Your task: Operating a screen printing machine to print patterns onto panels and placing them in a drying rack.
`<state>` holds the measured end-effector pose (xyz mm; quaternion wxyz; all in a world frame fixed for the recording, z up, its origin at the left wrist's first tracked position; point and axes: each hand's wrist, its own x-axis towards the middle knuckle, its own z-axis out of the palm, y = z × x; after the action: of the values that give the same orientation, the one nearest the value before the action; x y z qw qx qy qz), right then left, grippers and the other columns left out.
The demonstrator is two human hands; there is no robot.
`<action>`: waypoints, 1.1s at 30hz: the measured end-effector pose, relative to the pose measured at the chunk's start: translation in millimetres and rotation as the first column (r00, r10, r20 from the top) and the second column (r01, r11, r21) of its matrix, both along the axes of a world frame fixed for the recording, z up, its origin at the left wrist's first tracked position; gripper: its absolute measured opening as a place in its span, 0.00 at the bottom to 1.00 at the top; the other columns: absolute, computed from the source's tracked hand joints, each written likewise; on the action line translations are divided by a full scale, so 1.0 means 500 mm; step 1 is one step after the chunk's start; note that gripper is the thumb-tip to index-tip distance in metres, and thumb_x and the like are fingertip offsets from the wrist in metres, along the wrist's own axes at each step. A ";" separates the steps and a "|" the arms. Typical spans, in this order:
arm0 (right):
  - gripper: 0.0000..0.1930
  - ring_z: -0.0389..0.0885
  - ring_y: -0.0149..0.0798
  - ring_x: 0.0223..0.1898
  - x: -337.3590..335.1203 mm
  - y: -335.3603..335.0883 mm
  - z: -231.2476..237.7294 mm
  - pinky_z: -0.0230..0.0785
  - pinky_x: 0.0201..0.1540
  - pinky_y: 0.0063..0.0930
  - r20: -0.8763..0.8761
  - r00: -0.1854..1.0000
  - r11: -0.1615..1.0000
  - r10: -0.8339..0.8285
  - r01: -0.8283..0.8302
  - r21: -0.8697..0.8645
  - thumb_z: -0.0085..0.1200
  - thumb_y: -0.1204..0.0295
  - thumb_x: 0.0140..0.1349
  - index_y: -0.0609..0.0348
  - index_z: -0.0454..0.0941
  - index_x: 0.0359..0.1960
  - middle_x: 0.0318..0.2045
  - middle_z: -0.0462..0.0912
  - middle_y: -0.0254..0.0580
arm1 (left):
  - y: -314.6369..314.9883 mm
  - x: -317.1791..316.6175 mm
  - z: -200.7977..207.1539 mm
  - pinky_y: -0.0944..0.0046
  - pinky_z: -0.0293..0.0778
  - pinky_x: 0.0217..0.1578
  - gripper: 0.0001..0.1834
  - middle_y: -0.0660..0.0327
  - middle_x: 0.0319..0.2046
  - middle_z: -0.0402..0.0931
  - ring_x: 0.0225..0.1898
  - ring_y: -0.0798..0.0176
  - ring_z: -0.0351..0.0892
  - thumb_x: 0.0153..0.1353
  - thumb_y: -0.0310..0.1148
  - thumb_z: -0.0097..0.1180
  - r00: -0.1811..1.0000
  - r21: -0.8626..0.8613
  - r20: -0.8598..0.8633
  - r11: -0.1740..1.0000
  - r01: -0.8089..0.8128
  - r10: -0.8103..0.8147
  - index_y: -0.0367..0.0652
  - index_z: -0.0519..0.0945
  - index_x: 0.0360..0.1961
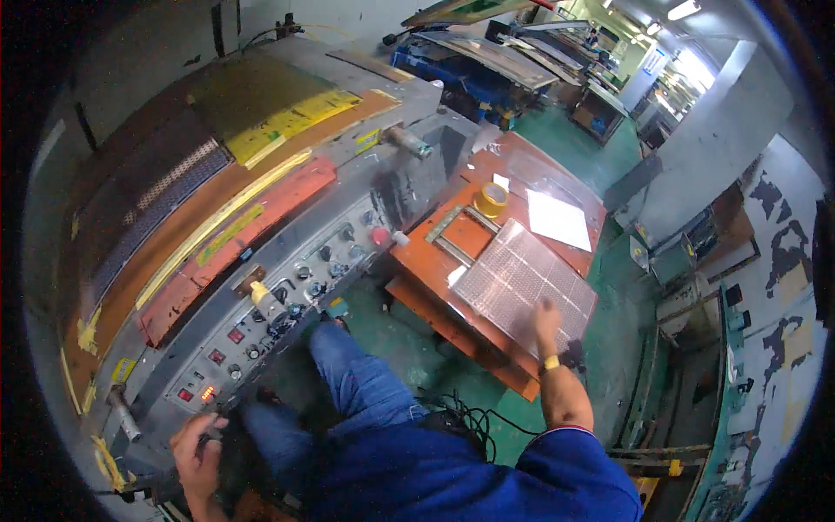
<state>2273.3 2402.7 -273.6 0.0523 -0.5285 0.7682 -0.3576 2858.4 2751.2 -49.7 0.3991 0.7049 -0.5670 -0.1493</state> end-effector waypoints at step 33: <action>0.20 0.76 0.37 0.42 -0.079 0.121 0.236 0.69 0.47 0.33 0.736 0.445 0.856 0.510 -0.182 -0.483 0.40 0.61 0.69 0.68 0.72 0.48 0.44 0.78 0.43 | -0.341 -0.258 -0.028 0.59 0.73 0.49 0.31 0.47 0.51 0.70 0.51 0.52 0.73 0.58 0.37 0.59 0.941 -0.107 -0.194 0.960 0.260 -0.277 0.33 0.64 0.59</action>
<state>2233.7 2463.2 -155.7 0.4000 -0.4355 0.4443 -0.6730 2729.6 2580.8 -63.5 0.4596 0.5851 -0.6187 -0.2521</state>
